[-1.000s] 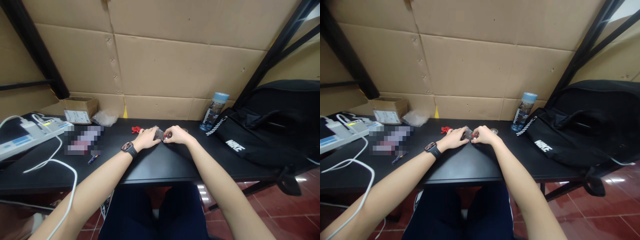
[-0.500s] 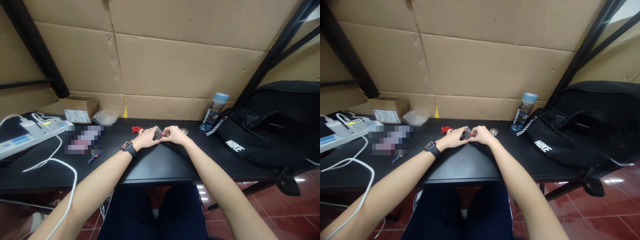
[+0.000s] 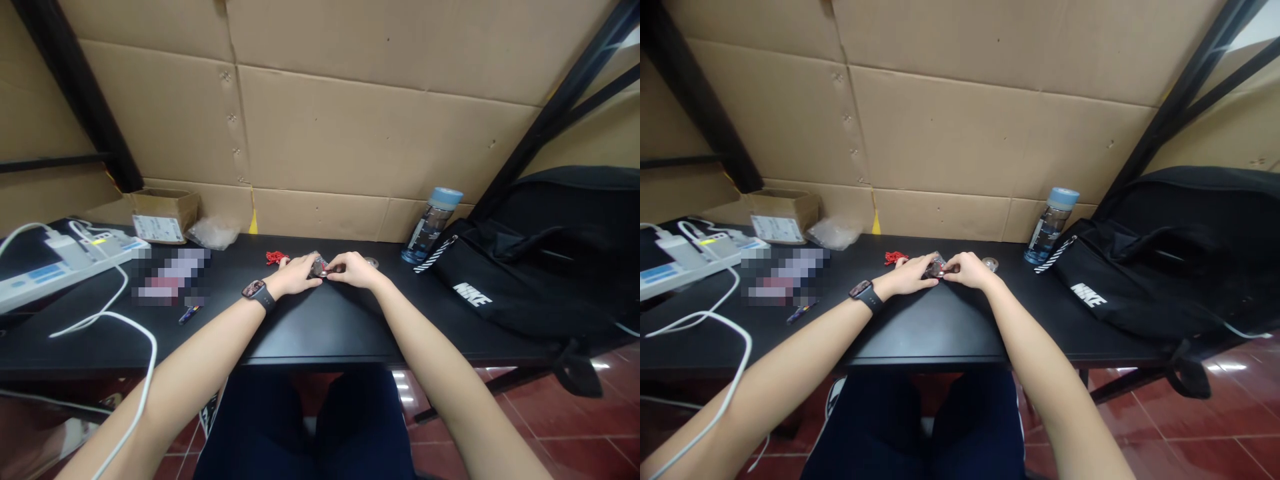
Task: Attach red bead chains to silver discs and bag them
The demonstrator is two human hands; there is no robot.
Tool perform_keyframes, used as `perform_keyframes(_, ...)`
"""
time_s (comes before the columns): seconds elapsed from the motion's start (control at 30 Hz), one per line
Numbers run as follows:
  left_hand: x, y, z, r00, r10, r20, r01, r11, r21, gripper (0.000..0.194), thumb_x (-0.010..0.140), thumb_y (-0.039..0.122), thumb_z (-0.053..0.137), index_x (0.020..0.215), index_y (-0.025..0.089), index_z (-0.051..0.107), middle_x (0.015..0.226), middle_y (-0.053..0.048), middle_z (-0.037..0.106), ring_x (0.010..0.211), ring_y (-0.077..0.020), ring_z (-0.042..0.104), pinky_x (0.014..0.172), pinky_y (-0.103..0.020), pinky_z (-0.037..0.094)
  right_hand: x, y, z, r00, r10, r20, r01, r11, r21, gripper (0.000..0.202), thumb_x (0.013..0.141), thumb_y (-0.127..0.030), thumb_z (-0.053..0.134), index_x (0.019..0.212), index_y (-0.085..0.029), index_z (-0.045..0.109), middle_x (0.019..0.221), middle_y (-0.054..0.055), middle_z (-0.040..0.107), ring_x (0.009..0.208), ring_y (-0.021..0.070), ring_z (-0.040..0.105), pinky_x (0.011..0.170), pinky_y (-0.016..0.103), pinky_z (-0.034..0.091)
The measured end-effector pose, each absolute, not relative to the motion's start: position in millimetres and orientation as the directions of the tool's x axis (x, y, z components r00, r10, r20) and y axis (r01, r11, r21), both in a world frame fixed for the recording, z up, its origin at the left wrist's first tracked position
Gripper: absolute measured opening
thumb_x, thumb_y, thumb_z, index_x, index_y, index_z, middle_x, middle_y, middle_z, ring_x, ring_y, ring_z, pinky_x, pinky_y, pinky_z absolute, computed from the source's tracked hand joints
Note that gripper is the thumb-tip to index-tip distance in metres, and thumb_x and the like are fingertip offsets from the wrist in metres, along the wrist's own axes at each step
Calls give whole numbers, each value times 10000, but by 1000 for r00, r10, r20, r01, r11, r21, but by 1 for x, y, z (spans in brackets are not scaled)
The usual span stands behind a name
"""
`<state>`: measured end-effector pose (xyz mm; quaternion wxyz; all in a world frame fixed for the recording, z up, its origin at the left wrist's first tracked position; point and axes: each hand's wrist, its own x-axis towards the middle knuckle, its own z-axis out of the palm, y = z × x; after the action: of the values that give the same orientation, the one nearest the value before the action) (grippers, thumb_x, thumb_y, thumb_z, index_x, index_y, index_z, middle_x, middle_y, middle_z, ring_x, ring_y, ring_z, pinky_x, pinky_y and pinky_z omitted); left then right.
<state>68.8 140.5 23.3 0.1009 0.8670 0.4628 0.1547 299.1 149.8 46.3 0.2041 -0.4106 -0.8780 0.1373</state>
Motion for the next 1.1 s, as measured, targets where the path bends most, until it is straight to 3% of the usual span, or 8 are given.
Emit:
perform_keyframes(0.2, 69, 141, 22, 532, 826, 187, 762, -563, 320, 665, 880, 520, 576, 1463, 297, 345, 1452, -135, 542, 1320, -354, 511, 1062, -576, 336, 284, 148, 38, -500, 789, 357, 731, 605, -315, 193, 778, -347, 796, 904, -212, 741, 914, 23, 726, 807, 161, 634, 729, 253, 423)
perform_keyframes(0.37, 69, 142, 22, 529, 826, 192, 767, -563, 308, 683, 880, 527, 572, 1473, 274, 344, 1462, -145, 531, 1322, -363, 510, 1057, -556, 360, 273, 144, 34, -445, 778, 443, 802, 566, -188, 344, 715, -356, 843, 967, -223, 650, 950, 18, 673, 864, 188, 595, 725, 267, 392)
perform_keyframes(0.5, 68, 143, 22, 543, 815, 203, 758, -579, 301, 684, 883, 509, 573, 1480, 273, 338, 1470, -140, 527, 1337, -353, 501, 1045, -533, 382, 263, 143, 31, -410, 784, 465, 854, 510, -107, 353, 741, -403, 821, 981, -225, 631, 971, 36, 661, 885, 215, 579, 734, 292, 389)
perform_keyframes(0.6, 67, 145, 22, 549, 807, 216, 747, -590, 305, 696, 872, 492, 590, 1479, 259, 339, 1478, -140, 520, 1354, -335, 491, 1037, -494, 404, 260, 145, 29, -378, 799, 467, 870, 479, -114, 325, 792, -424, 774, 997, -214, 636, 984, 57, 657, 905, 224, 573, 769, 309, 402)
perform_keyframes(0.77, 64, 146, 24, 560, 801, 212, 729, -597, 335, 687, 843, 492, 624, 1443, 253, 390, 1436, -120, 560, 1306, -323, 537, 989, -451, 449, 271, 148, 30, -542, 717, 439, 719, 666, -199, 315, 794, -302, 753, 1078, -218, 643, 1040, 44, 656, 947, 206, 582, 832, 301, 431)
perform_keyframes(0.87, 63, 145, 27, 592, 777, 214, 692, -626, 360, 677, 833, 482, 643, 1427, 259, 409, 1410, -104, 584, 1288, -304, 556, 989, -417, 460, 277, 149, 31, -523, 718, 460, 712, 664, -227, 310, 782, -270, 748, 1070, -212, 649, 1063, 46, 651, 966, 209, 580, 858, 309, 439)
perform_keyframes(1.1, 61, 146, 29, 600, 763, 241, 663, -643, 383, 746, 813, 437, 680, 1461, 247, 364, 1466, -112, 540, 1303, -290, 554, 999, -397, 476, 254, 146, 28, -415, 781, 466, 863, 500, -68, 286, 841, -354, 695, 1084, -215, 636, 1116, 93, 641, 1017, 263, 558, 840, 360, 433)
